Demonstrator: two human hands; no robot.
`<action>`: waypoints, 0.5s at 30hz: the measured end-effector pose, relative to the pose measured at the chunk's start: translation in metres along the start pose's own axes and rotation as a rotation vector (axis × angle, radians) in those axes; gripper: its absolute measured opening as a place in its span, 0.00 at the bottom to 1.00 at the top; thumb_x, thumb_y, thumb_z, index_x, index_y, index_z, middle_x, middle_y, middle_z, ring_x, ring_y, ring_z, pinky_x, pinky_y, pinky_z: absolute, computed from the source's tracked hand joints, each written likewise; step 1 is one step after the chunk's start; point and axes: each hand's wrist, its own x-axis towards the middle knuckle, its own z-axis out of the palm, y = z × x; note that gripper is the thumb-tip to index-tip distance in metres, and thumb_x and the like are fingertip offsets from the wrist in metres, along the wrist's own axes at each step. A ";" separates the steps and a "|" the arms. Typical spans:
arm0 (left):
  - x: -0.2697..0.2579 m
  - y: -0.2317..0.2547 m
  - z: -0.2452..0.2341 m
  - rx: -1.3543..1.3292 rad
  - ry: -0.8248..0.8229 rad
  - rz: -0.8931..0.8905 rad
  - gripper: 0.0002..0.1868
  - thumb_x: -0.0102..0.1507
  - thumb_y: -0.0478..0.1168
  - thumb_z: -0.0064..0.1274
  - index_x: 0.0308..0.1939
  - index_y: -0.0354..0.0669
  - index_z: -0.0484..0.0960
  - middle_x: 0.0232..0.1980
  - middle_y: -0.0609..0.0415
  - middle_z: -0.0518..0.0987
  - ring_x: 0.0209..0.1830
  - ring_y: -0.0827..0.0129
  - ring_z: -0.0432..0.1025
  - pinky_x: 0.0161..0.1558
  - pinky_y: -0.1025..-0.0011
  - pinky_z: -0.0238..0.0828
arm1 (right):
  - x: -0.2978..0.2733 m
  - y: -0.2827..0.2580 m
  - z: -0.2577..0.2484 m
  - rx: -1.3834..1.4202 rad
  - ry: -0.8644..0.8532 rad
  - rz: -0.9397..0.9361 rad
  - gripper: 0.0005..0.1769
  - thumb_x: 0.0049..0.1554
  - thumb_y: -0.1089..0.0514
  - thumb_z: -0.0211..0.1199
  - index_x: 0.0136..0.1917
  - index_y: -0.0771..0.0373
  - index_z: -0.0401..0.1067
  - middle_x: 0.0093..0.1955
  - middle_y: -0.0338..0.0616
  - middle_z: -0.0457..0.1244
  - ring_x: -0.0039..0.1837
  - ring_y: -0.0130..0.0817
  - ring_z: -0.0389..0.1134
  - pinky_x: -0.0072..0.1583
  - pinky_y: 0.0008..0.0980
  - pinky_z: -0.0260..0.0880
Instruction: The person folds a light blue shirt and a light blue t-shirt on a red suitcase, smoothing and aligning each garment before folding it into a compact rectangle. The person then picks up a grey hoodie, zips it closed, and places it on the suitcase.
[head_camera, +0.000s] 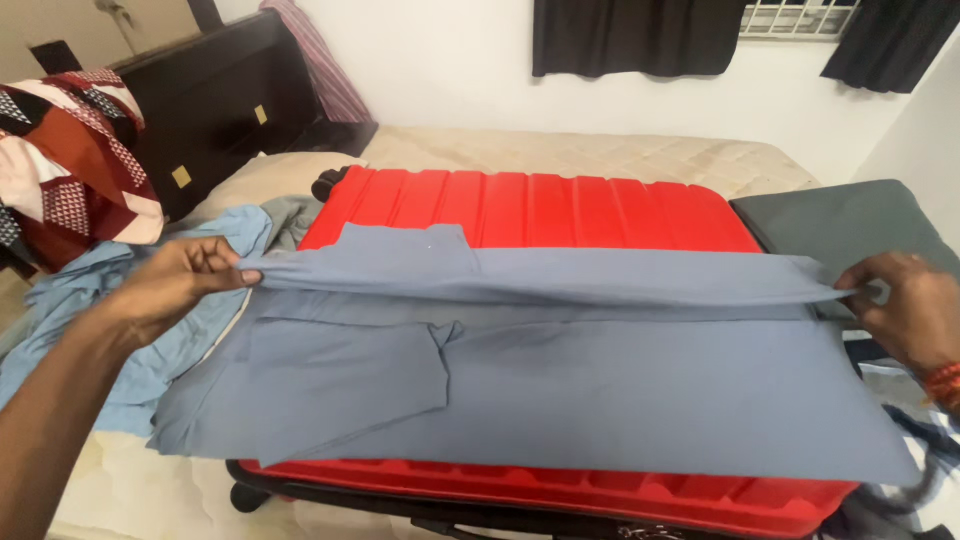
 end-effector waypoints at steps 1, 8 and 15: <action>-0.005 0.001 0.000 -0.007 -0.003 -0.007 0.14 0.58 0.33 0.68 0.35 0.43 0.74 0.30 0.61 0.70 0.32 0.75 0.65 0.45 0.72 0.65 | -0.005 0.001 -0.001 0.001 -0.006 0.004 0.05 0.54 0.63 0.74 0.44 0.59 0.80 0.47 0.40 0.72 0.48 0.35 0.74 0.53 0.31 0.74; -0.015 -0.004 0.008 0.301 -0.013 -0.007 0.04 0.62 0.32 0.54 0.39 0.36 0.83 0.41 0.47 0.87 0.47 0.66 0.81 0.57 0.66 0.75 | -0.018 0.001 -0.009 0.075 -0.205 0.021 0.21 0.45 0.75 0.66 0.50 0.59 0.81 0.55 0.45 0.73 0.51 0.41 0.76 0.57 0.34 0.77; 0.006 0.029 0.053 0.515 0.241 0.442 0.10 0.70 0.39 0.51 0.48 0.34 0.80 0.48 0.47 0.86 0.49 0.64 0.80 0.56 0.65 0.76 | -0.005 -0.063 -0.038 0.377 -0.133 -0.038 0.16 0.58 0.57 0.62 0.58 0.64 0.77 0.55 0.52 0.71 0.52 0.46 0.74 0.52 0.39 0.75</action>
